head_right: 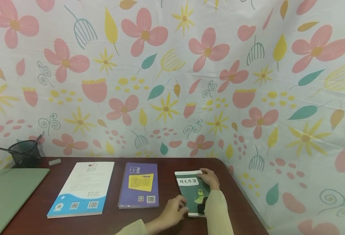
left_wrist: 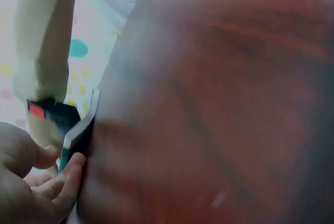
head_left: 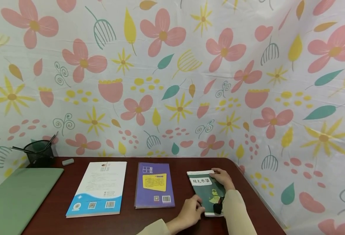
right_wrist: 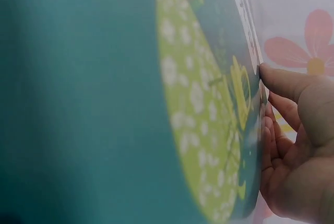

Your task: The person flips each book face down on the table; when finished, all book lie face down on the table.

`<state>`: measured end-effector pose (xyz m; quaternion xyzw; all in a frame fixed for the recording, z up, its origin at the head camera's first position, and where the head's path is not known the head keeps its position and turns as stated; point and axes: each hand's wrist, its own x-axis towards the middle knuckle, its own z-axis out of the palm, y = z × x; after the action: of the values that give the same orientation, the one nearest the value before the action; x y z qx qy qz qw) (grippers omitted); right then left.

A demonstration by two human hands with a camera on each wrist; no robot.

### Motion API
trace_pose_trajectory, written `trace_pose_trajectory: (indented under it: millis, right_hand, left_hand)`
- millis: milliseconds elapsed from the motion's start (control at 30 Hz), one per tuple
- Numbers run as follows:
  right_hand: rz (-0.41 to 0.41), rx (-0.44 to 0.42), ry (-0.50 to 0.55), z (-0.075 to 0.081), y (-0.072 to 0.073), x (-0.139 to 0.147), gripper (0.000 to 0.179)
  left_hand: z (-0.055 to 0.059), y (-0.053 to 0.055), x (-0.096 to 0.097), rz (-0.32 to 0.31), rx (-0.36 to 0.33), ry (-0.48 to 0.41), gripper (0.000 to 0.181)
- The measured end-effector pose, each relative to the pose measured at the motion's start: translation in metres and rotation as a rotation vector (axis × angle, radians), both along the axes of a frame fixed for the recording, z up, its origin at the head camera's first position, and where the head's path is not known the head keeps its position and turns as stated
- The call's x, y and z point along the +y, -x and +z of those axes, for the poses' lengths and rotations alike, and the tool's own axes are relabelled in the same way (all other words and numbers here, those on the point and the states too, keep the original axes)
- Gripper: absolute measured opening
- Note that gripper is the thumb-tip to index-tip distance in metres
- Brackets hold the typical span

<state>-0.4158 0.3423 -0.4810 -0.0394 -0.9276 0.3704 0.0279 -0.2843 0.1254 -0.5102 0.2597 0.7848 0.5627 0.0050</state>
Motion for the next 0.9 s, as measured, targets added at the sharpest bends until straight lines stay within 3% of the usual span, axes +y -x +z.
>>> trace_pose_trajectory:
  millis: [167,333,567,733,900]
  right_hand:
    - [-0.016,-0.003,0.054,-0.002,0.000,-0.001,0.049]
    - [-0.029,-0.008,0.097,-0.004,-0.001,-0.004,0.047]
    - [-0.028,-0.011,0.146,-0.006,-0.001,-0.005,0.044]
    - [-0.015,-0.023,0.156,-0.003,0.000,-0.004,0.045]
    - [0.002,-0.046,0.151,-0.001,0.000,0.001,0.049]
  left_hand:
    - [0.002,0.002,-0.002,0.036,-0.258,-0.192,0.049]
    - [0.002,0.000,0.003,0.064,-0.442,-0.267,0.067]
    - [-0.001,-0.004,0.015,0.087,-0.477,-0.373,0.049]
    - [-0.001,-0.004,0.015,0.069,-0.494,-0.474,0.063]
    - [0.000,-0.003,0.011,0.038,-0.499,-0.478,0.069]
